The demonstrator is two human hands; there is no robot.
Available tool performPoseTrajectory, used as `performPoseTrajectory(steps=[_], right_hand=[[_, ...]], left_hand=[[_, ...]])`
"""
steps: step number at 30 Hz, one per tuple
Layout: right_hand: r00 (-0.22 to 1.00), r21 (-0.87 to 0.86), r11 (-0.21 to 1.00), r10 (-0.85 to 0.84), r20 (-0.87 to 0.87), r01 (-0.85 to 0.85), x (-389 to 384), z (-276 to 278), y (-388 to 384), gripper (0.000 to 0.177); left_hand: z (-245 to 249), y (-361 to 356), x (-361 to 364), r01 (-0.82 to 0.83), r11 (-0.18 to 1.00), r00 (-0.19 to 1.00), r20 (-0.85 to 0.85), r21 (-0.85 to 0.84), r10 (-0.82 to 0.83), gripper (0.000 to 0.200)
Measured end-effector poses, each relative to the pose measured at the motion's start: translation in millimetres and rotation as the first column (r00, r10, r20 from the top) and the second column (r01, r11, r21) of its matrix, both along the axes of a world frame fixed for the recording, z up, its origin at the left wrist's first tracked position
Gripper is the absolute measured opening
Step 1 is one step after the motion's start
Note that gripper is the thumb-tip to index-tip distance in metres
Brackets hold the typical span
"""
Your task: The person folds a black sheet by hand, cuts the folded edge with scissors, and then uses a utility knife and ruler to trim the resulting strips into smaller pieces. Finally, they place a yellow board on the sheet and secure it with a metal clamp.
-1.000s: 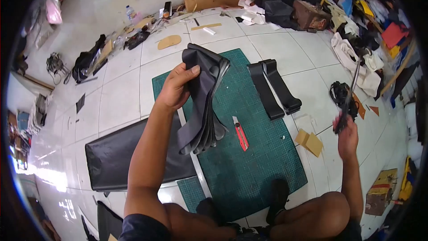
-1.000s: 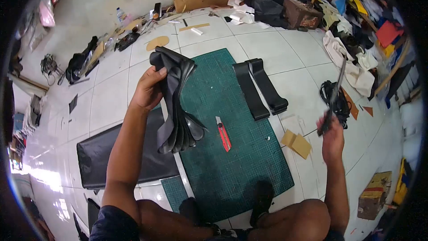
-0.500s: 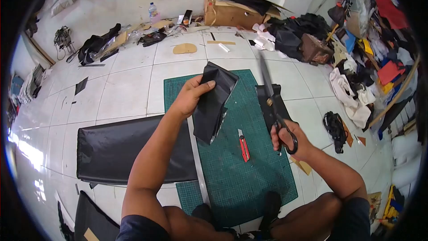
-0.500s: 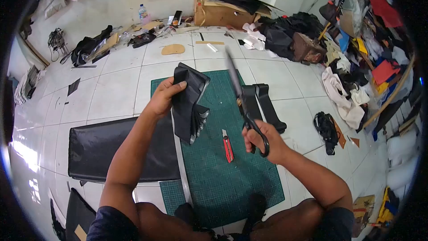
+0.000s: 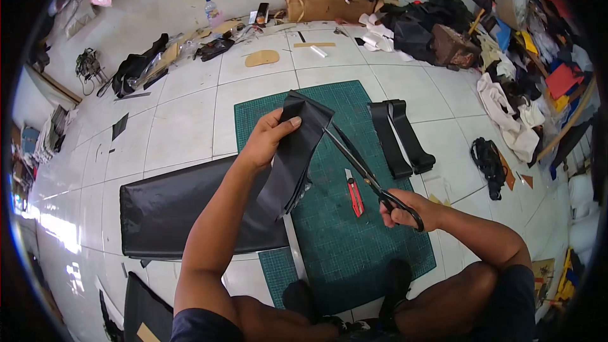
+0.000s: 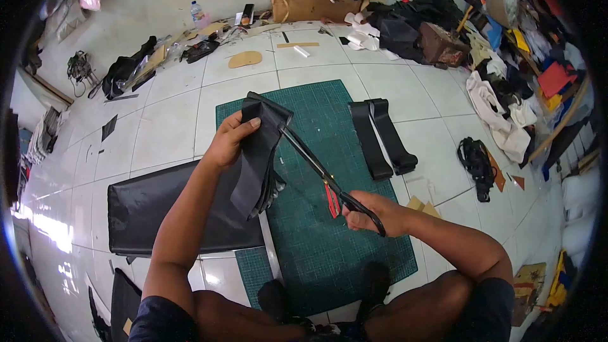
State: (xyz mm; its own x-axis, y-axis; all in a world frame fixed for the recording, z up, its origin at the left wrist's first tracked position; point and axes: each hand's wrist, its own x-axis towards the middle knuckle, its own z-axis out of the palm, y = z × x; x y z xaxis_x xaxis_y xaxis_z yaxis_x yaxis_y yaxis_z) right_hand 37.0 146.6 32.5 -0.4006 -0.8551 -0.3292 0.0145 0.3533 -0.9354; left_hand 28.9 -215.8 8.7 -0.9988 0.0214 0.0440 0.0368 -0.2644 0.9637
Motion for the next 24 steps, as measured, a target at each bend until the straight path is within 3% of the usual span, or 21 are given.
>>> performPoseTrajectory(steps=[10,24], right_hand=[[1.0,0.01,1.0,-0.022,0.006,0.022,-4,3,10,0.06],[0.998,0.049,0.999,0.019,0.066,-0.022,-3,11,21,0.063]], left_hand=[[-8,28,-2,0.093,0.979,0.995,-0.019,-0.183,-0.098,0.026],[-6,34,7,0.177,0.956,0.981,-0.039,-0.232,-0.191,0.026]])
